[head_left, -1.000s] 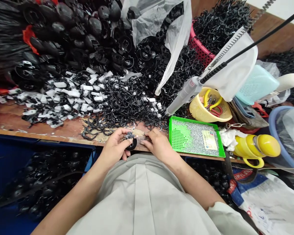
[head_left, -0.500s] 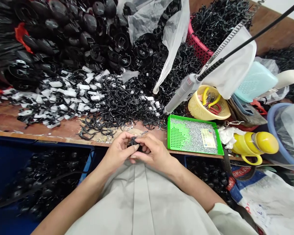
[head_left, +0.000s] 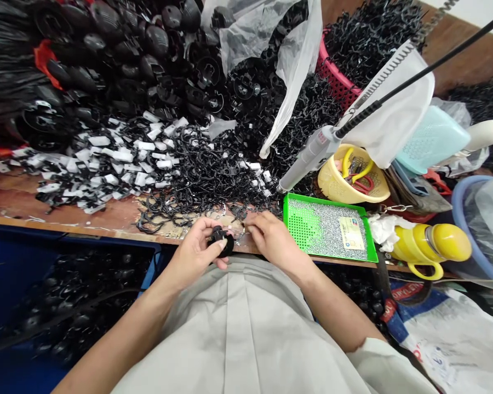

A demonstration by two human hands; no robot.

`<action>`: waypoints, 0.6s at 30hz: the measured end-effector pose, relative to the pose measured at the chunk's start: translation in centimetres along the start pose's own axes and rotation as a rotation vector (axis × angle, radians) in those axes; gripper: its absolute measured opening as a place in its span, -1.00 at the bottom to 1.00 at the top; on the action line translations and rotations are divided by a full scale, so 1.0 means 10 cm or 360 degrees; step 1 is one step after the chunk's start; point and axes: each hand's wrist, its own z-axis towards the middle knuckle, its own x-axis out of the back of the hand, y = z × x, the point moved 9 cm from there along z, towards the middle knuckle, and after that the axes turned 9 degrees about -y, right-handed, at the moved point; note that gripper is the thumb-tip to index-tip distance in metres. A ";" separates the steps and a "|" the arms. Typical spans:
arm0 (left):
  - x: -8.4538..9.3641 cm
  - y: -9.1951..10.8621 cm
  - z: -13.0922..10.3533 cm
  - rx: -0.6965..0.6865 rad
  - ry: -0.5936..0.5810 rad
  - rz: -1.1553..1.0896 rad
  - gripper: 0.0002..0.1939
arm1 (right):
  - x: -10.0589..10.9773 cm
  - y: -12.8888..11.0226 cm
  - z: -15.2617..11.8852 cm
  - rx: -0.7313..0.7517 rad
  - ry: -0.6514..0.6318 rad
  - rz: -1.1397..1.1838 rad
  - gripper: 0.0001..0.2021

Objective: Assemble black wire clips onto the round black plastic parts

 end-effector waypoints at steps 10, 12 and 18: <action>0.03 -0.03 0.00 -0.0032 0.0062 0.0044 -0.65 | -0.12 -0.06 0.18 -0.0230 0.0068 -0.0199 -0.81; 0.00 0.01 0.00 -0.0086 0.0061 0.0066 -0.64 | 0.00 -0.01 0.16 -0.0196 0.0242 0.0164 -0.82; -0.11 0.02 0.05 -0.0077 0.0019 0.0124 -0.71 | 0.09 -0.04 0.07 -0.0014 0.0330 0.1112 -0.73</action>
